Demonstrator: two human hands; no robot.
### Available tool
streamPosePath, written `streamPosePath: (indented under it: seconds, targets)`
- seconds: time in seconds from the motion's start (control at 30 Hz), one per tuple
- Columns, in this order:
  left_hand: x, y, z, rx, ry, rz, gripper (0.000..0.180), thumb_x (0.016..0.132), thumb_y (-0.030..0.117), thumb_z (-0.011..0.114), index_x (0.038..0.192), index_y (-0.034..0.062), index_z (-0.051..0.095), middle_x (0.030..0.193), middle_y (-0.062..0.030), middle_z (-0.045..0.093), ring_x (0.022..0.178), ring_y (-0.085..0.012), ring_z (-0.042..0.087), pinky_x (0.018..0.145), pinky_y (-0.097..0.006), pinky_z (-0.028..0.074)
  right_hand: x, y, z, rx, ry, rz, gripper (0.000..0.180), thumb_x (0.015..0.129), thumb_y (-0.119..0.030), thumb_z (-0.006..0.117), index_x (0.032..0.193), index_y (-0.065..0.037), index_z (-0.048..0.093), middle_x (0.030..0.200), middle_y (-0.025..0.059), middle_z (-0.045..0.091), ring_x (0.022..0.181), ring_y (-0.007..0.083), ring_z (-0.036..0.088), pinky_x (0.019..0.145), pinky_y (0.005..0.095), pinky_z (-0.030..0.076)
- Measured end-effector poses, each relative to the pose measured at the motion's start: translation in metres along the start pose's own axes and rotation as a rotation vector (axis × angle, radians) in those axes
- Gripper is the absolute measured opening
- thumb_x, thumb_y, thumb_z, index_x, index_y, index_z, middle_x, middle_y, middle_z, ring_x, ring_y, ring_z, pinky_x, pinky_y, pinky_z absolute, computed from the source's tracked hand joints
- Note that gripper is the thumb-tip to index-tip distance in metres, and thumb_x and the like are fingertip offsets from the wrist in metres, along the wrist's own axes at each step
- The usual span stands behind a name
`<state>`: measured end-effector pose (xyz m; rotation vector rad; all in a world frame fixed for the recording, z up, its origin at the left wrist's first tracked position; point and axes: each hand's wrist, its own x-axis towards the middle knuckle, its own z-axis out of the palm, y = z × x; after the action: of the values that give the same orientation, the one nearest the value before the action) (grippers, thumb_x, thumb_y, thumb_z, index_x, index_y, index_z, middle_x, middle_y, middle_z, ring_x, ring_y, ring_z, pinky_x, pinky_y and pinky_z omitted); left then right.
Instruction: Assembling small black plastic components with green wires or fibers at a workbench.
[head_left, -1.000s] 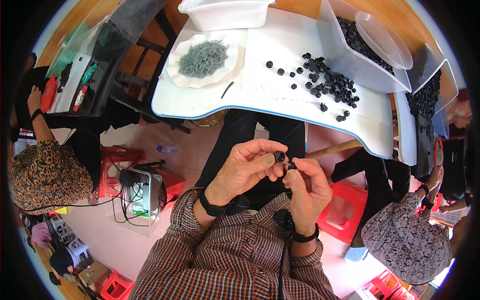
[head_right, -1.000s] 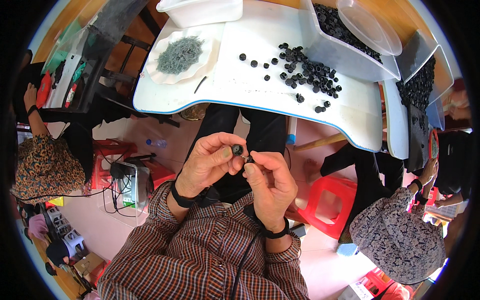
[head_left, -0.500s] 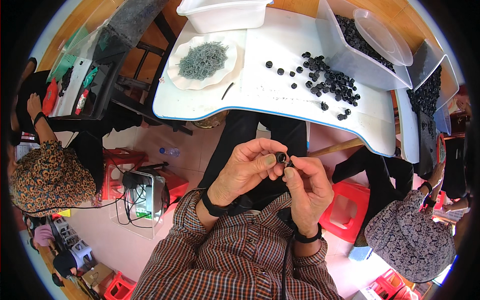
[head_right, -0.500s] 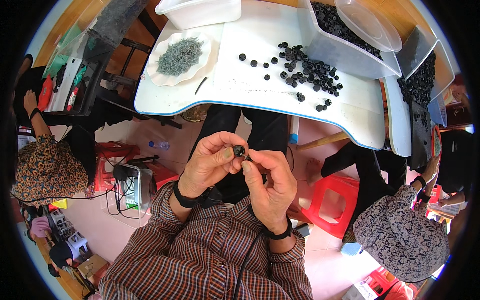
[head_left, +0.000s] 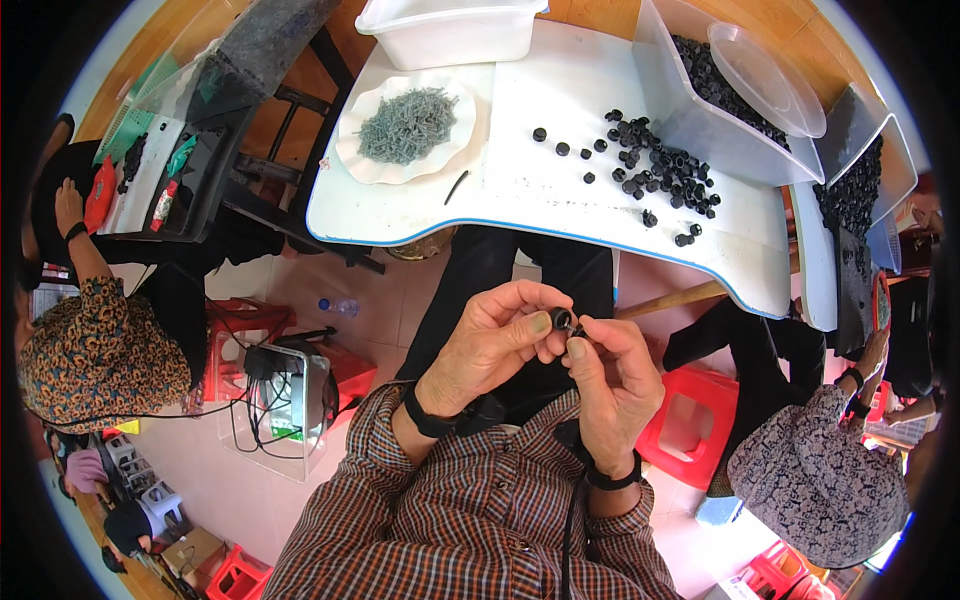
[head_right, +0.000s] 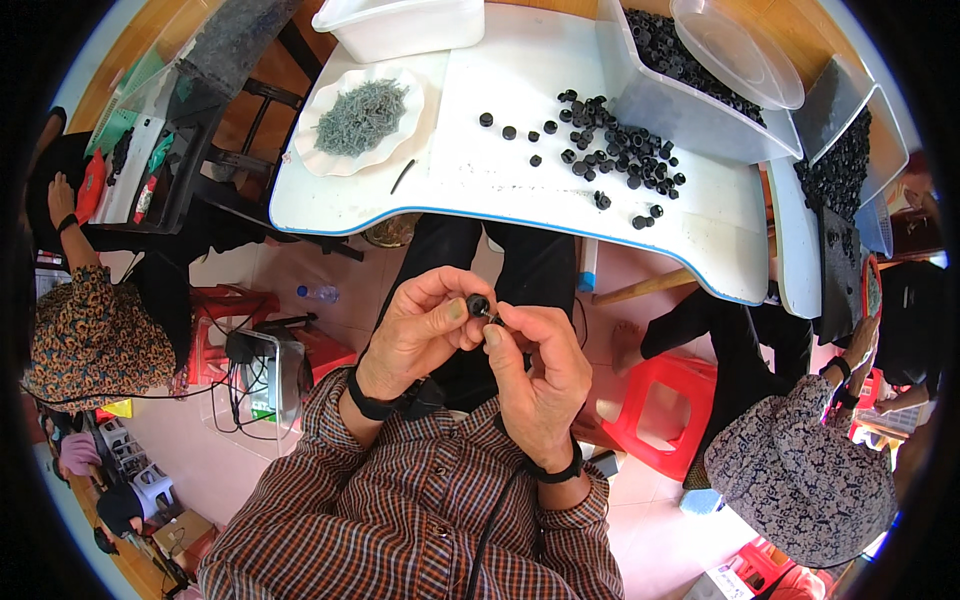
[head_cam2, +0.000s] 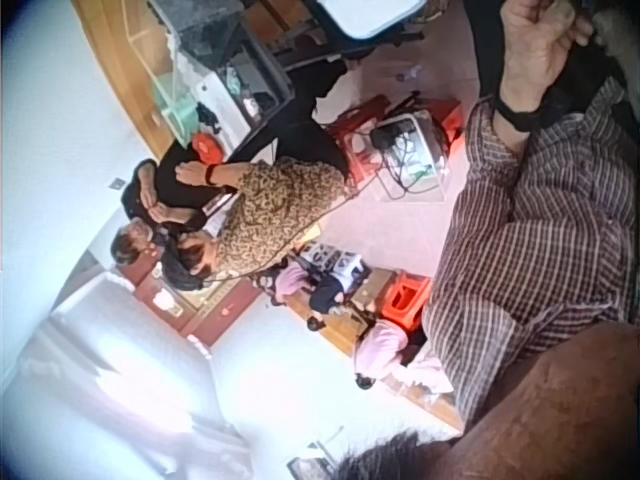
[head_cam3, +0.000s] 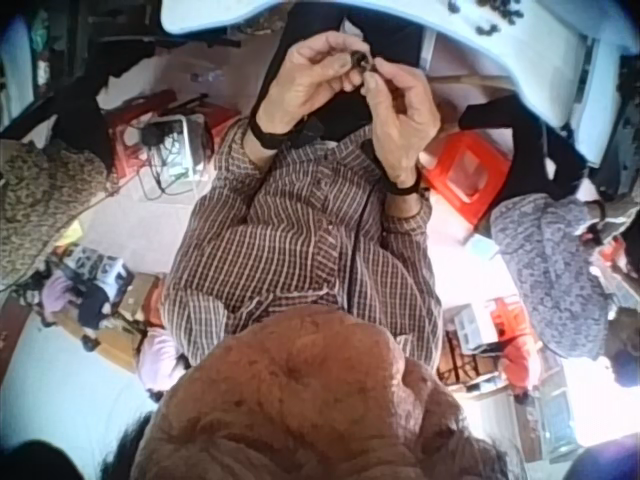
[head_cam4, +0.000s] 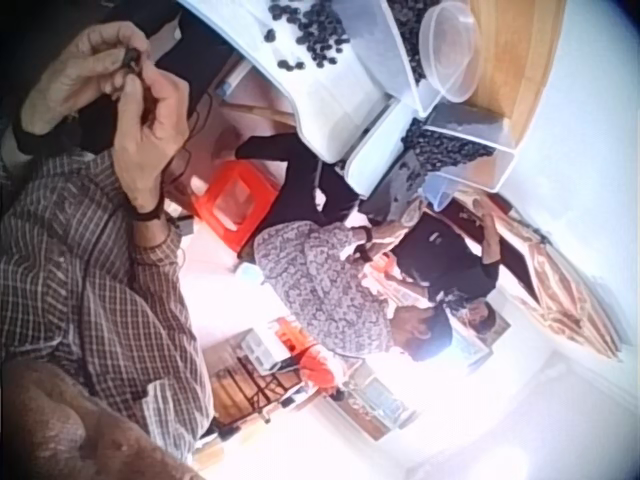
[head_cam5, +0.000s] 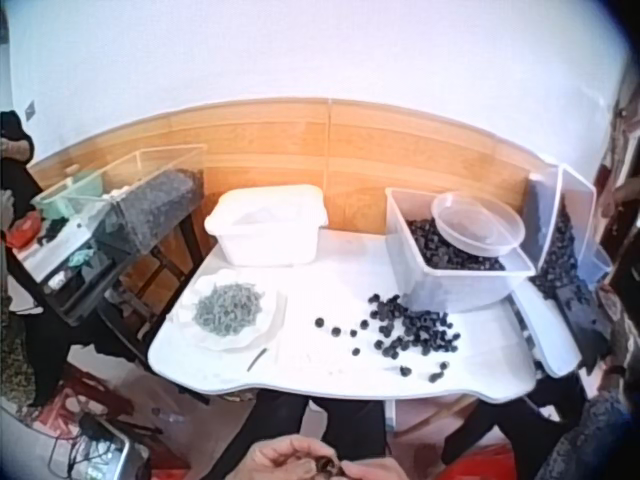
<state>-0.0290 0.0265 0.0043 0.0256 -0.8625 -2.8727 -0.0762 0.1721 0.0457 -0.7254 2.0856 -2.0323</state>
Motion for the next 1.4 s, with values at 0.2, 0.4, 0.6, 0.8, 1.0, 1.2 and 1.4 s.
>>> streamPosePath:
  seconds: [0.2, 0.4, 0.6, 0.8, 1.0, 1.2, 1.4]
  targets:
    - [-0.0034, -0.0007, -0.0012, -0.101, 0.007, -0.039, 0.024, 0.097, 0.014, 0.056, 0.114, -0.0034, 0.057, 0.099, -0.0129, 0.063, 0.078, -0.0115, 0.060, 0.063, -0.023, 0.049, -0.0031, -0.0047, 0.0026, 0.097, -0.003, 0.085, 0.021, 0.087, 0.006, 0.064, 0.108, 0.003, 0.062, 0.097, 0.0072, 0.060, 0.076, 0.0098, 0.061, 0.065, 0.0199, 0.048]
    - [-0.0003, -0.0014, -0.0013, -0.125, -0.012, -0.038, 0.025, 0.097, 0.013, 0.056, 0.116, -0.0030, 0.057, 0.099, -0.0129, 0.063, 0.077, -0.0121, 0.060, 0.062, -0.023, 0.048, -0.0020, -0.0032, 0.0028, 0.136, 0.017, 0.086, 0.021, 0.087, 0.005, 0.064, 0.108, 0.003, 0.062, 0.097, 0.0073, 0.060, 0.075, 0.0093, 0.060, 0.064, 0.0196, 0.048]
    - [0.0006, -0.0006, -0.0027, -0.099, -0.006, -0.029, 0.025, 0.098, 0.013, 0.054, 0.117, -0.0028, 0.057, 0.098, -0.0123, 0.063, 0.076, -0.0120, 0.062, 0.061, -0.023, 0.049, -0.0001, -0.0027, 0.0051, 0.099, 0.027, 0.097, 0.018, 0.088, 0.003, 0.063, 0.106, 0.002, 0.063, 0.093, 0.0041, 0.059, 0.072, 0.0082, 0.058, 0.063, 0.0196, 0.047]
    - [-0.0016, 0.0032, 0.0010, -0.008, 0.026, -0.017, 0.026, 0.097, 0.015, 0.055, 0.116, -0.0033, 0.058, 0.096, -0.0120, 0.064, 0.077, -0.0121, 0.062, 0.063, -0.023, 0.051, 0.0002, -0.0015, 0.0063, 0.080, 0.020, 0.060, 0.018, 0.087, 0.003, 0.064, 0.105, 0.002, 0.063, 0.094, 0.0037, 0.059, 0.074, 0.0080, 0.058, 0.065, 0.0195, 0.047]
    - [-0.0035, 0.0059, 0.0042, 0.091, 0.052, -0.011, 0.027, 0.097, 0.011, 0.055, 0.119, -0.0038, 0.058, 0.088, -0.0077, 0.064, 0.077, -0.0116, 0.062, 0.068, -0.024, 0.052, -0.0013, 0.0035, 0.0045, 0.007, 0.015, 0.012, 0.022, 0.085, 0.004, 0.067, 0.107, 0.001, 0.064, 0.097, 0.0073, 0.061, 0.077, 0.0098, 0.060, 0.066, 0.0210, 0.048]
    - [-0.0029, 0.0058, 0.0037, 0.139, 0.048, 0.026, 0.026, 0.096, 0.010, 0.056, 0.118, -0.0038, 0.059, 0.088, -0.0070, 0.064, 0.077, -0.0108, 0.062, 0.068, -0.023, 0.053, -0.0009, 0.0029, 0.0048, -0.011, 0.018, -0.004, 0.022, 0.085, 0.003, 0.067, 0.107, 0.000, 0.064, 0.096, 0.0076, 0.062, 0.077, 0.0100, 0.060, 0.066, 0.0209, 0.048]
    - [-0.0022, 0.0054, 0.0051, 0.220, 0.055, 0.068, 0.025, 0.095, 0.008, 0.058, 0.116, -0.0039, 0.060, 0.090, -0.0069, 0.064, 0.076, -0.0098, 0.062, 0.068, -0.022, 0.053, -0.0008, 0.0043, 0.0039, -0.031, 0.020, -0.014, 0.023, 0.085, 0.004, 0.066, 0.108, 0.001, 0.063, 0.097, 0.0085, 0.062, 0.077, 0.0105, 0.061, 0.065, 0.0209, 0.049]
